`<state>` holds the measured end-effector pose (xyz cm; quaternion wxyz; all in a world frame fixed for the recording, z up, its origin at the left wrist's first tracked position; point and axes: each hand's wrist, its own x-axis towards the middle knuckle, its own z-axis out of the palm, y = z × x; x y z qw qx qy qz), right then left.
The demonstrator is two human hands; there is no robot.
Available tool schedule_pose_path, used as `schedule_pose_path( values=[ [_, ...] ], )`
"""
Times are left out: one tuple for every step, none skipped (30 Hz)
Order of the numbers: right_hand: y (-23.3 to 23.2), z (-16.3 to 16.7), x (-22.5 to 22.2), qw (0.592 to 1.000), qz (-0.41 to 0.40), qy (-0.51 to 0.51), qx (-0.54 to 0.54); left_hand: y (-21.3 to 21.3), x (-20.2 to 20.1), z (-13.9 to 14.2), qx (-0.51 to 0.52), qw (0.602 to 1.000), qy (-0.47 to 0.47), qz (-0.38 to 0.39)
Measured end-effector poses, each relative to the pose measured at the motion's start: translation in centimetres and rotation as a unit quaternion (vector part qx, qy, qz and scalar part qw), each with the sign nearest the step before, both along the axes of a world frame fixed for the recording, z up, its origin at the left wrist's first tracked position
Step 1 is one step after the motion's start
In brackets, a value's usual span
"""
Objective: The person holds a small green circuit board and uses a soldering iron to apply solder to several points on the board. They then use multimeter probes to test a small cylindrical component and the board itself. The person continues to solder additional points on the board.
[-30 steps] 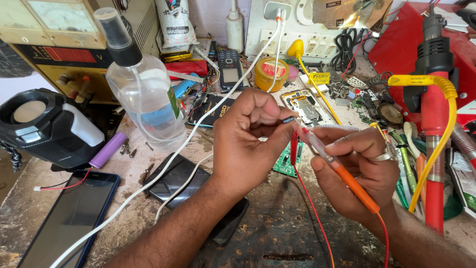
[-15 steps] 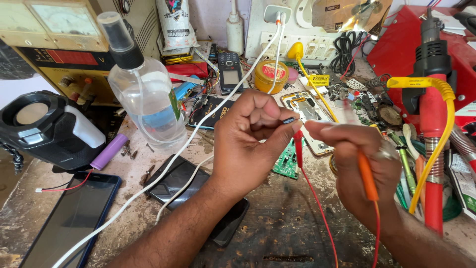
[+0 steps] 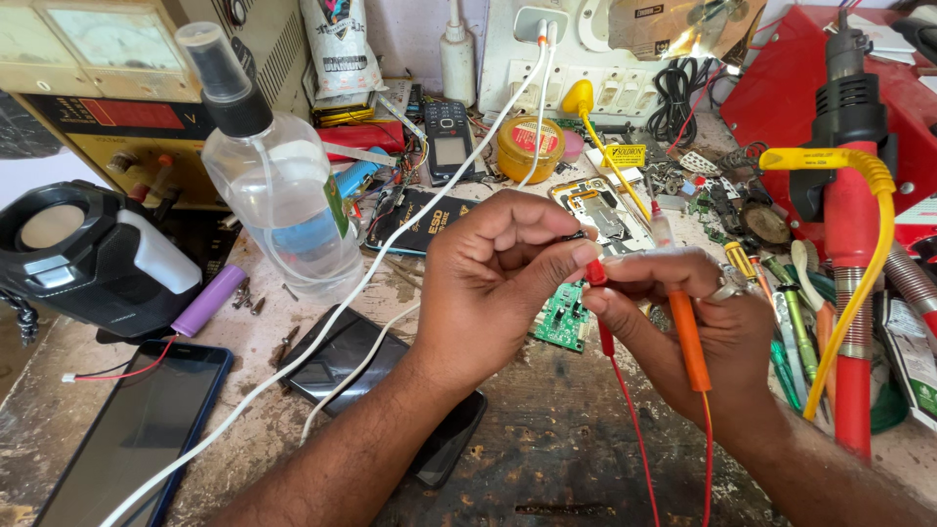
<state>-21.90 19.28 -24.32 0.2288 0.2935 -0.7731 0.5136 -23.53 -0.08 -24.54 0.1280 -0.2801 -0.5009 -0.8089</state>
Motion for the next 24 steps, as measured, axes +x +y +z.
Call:
schedule_pose_path(
  values=[
    [0.02,0.07,0.00,1.000,0.004,-0.004,-0.006,0.04,-0.03,-0.03,0.005,1.000,0.000,-0.004],
    [0.01,0.13,-0.01,1.000,0.008,-0.008,-0.013,0.05,-0.04,-0.05,0.010,1.000,-0.001,-0.008],
    [0.03,0.20,0.00,1.000,0.005,-0.006,-0.016,0.01,-0.07,-0.06,0.006,1.000,-0.003,-0.008],
    [0.07,0.28,-0.01,1.000,0.003,-0.003,-0.019,-0.07,-0.11,-0.05,0.002,1.000,-0.006,-0.008],
    [0.07,0.34,-0.01,1.000,0.001,-0.001,-0.023,-0.19,-0.15,-0.02,-0.002,1.000,-0.008,-0.008],
    [0.09,0.41,-0.02,1.000,0.002,0.001,-0.027,-0.31,-0.17,0.01,-0.003,1.000,-0.014,-0.015],
    [0.11,0.47,-0.01,1.000,0.003,0.002,-0.031,-0.42,-0.18,0.04,-0.005,1.000,-0.020,-0.021],
    [0.14,0.53,-0.01,0.999,0.004,0.003,-0.034,-0.49,-0.18,0.08,-0.006,0.999,-0.025,-0.029],
    [0.15,0.58,0.01,1.000,-0.005,0.002,-0.026,-0.53,-0.09,0.09,-0.016,0.999,-0.024,-0.027],
    [0.16,0.62,0.02,1.000,-0.015,0.003,-0.018,-0.53,0.01,0.09,-0.025,0.999,-0.022,-0.026],
    [0.20,0.66,0.03,1.000,-0.025,0.003,-0.010,-0.52,0.04,0.12,-0.035,0.999,-0.019,-0.025],
    [0.22,0.69,0.03,1.000,-0.021,0.002,-0.010,-0.51,0.07,0.14,-0.033,0.999,-0.021,-0.028],
    [0.26,0.72,0.02,1.000,-0.018,0.002,-0.010,-0.52,0.09,0.18,-0.032,0.999,-0.022,-0.031],
    [0.28,0.73,0.00,1.000,-0.014,0.001,-0.011,-0.56,0.11,0.19,-0.032,0.999,-0.024,-0.034],
    [0.29,0.72,-0.03,1.000,-0.005,0.005,-0.018,-0.58,0.12,0.20,-0.035,0.999,-0.022,-0.032],
    [0.29,0.72,-0.09,1.000,0.004,0.008,-0.025,-0.57,0.11,0.21,-0.037,0.999,-0.021,-0.031],
    [0.30,0.72,-0.13,0.999,0.013,0.012,-0.032,-0.55,0.10,0.21,-0.040,0.999,-0.019,-0.030],
    [0.30,0.71,-0.17,0.999,0.013,0.011,-0.034,-0.53,0.07,0.20,-0.038,0.999,-0.023,-0.031],
    [0.29,0.72,-0.21,0.999,0.014,0.011,-0.036,-0.48,0.02,0.20,-0.037,0.998,-0.026,-0.033],
    [0.28,0.73,-0.24,0.999,0.014,0.010,-0.039,-0.48,-0.02,0.20,-0.036,0.998,-0.029,-0.034],
    [0.27,0.77,-0.26,0.999,0.016,0.009,-0.039,-0.47,-0.06,0.18,-0.033,0.998,-0.034,-0.036],
    [0.26,0.81,-0.26,0.999,0.019,0.008,-0.040,-0.47,-0.10,0.18,-0.030,0.998,-0.038,-0.037],
    [0.27,0.88,-0.25,0.999,0.021,0.007,-0.041,-0.46,-0.11,0.17,-0.028,0.998,-0.043,-0.039],
    [0.26,0.97,-0.22,1.000,0.010,0.008,-0.028,-0.46,-0.12,0.16,-0.033,0.998,-0.041,-0.037]
  ],
)
